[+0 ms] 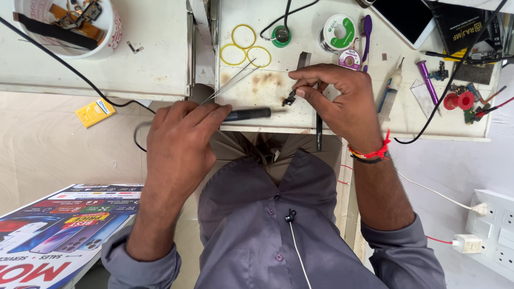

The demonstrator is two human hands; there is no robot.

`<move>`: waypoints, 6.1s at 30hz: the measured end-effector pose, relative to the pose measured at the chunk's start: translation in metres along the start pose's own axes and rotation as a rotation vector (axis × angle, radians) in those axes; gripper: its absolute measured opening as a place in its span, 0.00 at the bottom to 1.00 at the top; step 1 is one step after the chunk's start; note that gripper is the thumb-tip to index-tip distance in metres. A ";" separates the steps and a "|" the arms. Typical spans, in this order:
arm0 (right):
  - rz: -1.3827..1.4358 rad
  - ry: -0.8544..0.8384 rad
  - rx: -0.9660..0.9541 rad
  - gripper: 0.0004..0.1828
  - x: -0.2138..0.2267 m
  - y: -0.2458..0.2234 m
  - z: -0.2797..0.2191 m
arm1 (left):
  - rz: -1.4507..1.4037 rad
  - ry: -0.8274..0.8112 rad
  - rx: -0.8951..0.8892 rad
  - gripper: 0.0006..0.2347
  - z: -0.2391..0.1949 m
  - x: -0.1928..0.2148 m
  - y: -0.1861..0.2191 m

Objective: The person uses a soldering iron and tweezers to work on a small electronic component on a cluttered workbench. They apply heat to specific points, adjust the component with tweezers, and use a syringe to apply a substance to the component.

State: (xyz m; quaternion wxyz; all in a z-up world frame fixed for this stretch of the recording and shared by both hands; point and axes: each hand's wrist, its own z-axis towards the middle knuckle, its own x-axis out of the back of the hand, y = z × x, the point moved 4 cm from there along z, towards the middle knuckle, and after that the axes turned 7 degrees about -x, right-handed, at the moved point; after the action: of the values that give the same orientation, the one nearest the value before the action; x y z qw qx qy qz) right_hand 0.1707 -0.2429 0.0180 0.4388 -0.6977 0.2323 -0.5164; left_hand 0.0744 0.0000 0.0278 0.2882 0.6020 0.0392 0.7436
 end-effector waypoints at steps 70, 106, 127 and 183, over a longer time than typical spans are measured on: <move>-0.324 -0.041 0.175 0.02 -0.013 0.014 0.027 | -0.042 0.089 -0.007 0.25 0.004 -0.028 -0.012; -0.059 0.349 0.014 0.07 0.029 0.023 -0.094 | 0.138 -0.016 -0.041 0.07 0.051 -0.016 -0.027; -0.460 0.327 0.119 0.28 -0.022 -0.009 -0.042 | -0.934 0.728 0.338 0.05 -0.026 -0.025 0.000; -0.553 0.126 0.196 0.27 -0.017 0.006 -0.010 | -1.050 0.485 0.085 0.07 0.047 -0.068 0.017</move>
State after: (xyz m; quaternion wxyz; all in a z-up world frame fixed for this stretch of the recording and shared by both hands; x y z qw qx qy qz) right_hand 0.1564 -0.2364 0.0045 0.3314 -0.6555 0.0095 -0.6785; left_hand 0.1181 -0.0598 -0.0116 0.5770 0.3254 0.4271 0.6155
